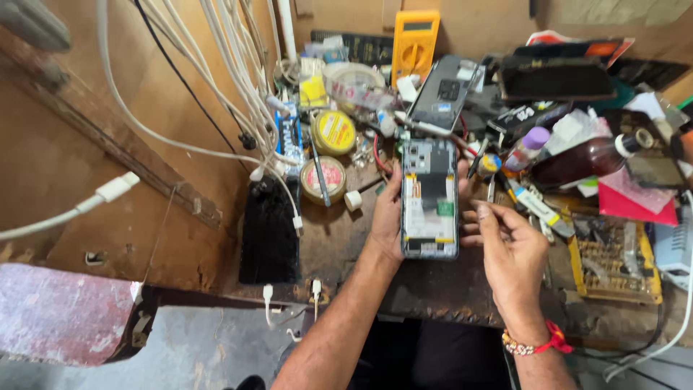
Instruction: The person unscrews the internal components of a mobile phone and uses a prying tool to separate the screen from the device frame.
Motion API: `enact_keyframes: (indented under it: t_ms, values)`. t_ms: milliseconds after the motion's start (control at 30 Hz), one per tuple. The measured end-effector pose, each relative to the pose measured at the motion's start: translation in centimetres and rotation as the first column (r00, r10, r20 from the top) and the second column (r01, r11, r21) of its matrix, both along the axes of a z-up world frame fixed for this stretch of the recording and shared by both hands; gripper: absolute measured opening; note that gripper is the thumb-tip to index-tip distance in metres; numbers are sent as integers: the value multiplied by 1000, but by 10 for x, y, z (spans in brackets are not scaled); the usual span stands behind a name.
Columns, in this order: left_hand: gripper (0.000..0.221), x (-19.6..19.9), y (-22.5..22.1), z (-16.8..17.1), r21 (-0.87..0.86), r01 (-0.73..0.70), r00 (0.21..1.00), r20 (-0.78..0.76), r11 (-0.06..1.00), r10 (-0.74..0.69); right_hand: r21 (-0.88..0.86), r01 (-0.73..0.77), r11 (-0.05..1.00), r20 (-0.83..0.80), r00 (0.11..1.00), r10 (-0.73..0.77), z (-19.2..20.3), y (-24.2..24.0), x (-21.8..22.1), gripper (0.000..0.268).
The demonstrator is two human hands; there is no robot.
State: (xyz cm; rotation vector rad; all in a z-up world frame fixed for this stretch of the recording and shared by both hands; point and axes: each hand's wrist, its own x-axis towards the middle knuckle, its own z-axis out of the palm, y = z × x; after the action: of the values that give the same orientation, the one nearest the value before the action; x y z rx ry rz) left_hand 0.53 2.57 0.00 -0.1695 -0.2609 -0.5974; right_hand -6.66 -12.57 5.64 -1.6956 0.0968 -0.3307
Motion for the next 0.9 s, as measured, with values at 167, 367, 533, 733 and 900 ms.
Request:
enact_keyframes:
  t_ms: [167,367,533,733,900]
  values:
    - [77,3,1,-7,7,-60,998,12,998,60,245,-158,957,-129,973,193,1,-1,-9,28]
    - [76,5,0,-11,-39,-68,997,31,997,69,181,-169,969,-104,976,189,2,6,-19,28]
    - [77,4,0,-14,-91,-59,997,47,994,64,120,-159,980,-86,982,169,0,8,-32,30]
    - [80,6,0,-20,-186,-5,999,43,982,13,-133,-159,978,21,986,163,16,18,-47,39]
    - [81,8,-1,-25,-198,1,999,41,980,7,-697,81,713,344,909,233,34,29,-55,39]
